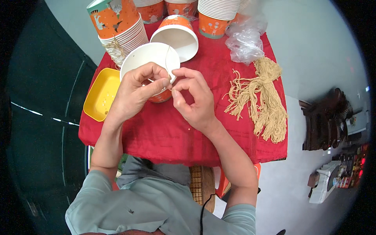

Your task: Threading and tying strings onto printed paper cups for assembly or packaging.

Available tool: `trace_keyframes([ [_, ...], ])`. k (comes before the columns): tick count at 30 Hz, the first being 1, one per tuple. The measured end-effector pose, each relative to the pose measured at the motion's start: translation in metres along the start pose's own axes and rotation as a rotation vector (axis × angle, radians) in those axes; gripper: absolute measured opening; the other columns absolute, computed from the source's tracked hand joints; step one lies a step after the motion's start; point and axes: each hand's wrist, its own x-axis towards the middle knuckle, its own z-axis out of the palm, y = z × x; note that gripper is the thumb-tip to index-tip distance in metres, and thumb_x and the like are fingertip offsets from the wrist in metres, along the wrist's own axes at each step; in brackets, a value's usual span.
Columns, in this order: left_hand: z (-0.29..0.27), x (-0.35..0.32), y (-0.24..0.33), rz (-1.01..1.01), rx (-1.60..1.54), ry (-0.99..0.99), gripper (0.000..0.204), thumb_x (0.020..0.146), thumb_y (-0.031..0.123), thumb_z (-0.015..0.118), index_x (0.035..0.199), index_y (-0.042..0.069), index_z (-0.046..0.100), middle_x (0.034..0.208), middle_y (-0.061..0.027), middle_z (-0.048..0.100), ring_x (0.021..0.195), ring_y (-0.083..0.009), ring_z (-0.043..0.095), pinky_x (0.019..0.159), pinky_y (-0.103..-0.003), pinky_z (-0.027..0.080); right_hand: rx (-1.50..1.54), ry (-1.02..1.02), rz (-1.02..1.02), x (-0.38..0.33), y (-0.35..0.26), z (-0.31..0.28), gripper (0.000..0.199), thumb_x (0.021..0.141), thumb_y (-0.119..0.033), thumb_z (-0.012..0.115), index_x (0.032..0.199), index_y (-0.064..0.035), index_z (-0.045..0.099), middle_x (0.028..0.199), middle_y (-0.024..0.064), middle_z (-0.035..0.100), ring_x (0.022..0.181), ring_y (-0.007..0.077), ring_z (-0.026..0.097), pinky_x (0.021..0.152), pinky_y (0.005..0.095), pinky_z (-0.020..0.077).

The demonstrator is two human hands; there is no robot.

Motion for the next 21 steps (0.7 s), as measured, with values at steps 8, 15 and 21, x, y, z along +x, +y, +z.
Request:
trace_keyframes([
  [8,0.016,0.000,-0.007,0.238,0.360,0.051,0.016,0.102,0.005,0.072,0.115,-0.001,0.078,0.101,-0.0084,0.077,0.089,-0.0164,0.072,0.081,-0.030,0.057,-0.108,0.017,-0.153,-0.005,-0.004,-0.003,0.020,0.085,0.004,0.078,0.099,-0.0043,0.067,0.142,0.0173,0.066,0.099,0.0266,0.076,0.087,0.0396,0.0636],
  [15,0.008,0.005,-0.010,0.201,0.323,0.110,0.008,0.102,0.000,0.071,0.105,0.002,0.064,0.096,-0.0004,0.066,0.092,-0.0081,0.064,0.085,-0.025,0.053,-0.228,0.162,-0.296,0.001,0.008,0.012,0.020,0.087,0.002,0.078,0.101,-0.0044,0.065,0.114,0.0118,0.068,0.095,0.0303,0.073,0.080,0.0402,0.0618],
  [21,0.007,0.003,-0.005,0.197,0.351,0.111,0.005,0.103,0.001,0.071,0.105,0.002,0.067,0.097,-0.0001,0.068,0.093,-0.0081,0.065,0.088,-0.025,0.053,-0.098,0.163,-0.110,-0.001,0.010,0.016,0.014,0.089,0.000,0.076,0.098,-0.0042,0.066,0.095,0.0108,0.068,0.086,0.0305,0.071,0.074,0.0417,0.0575],
])
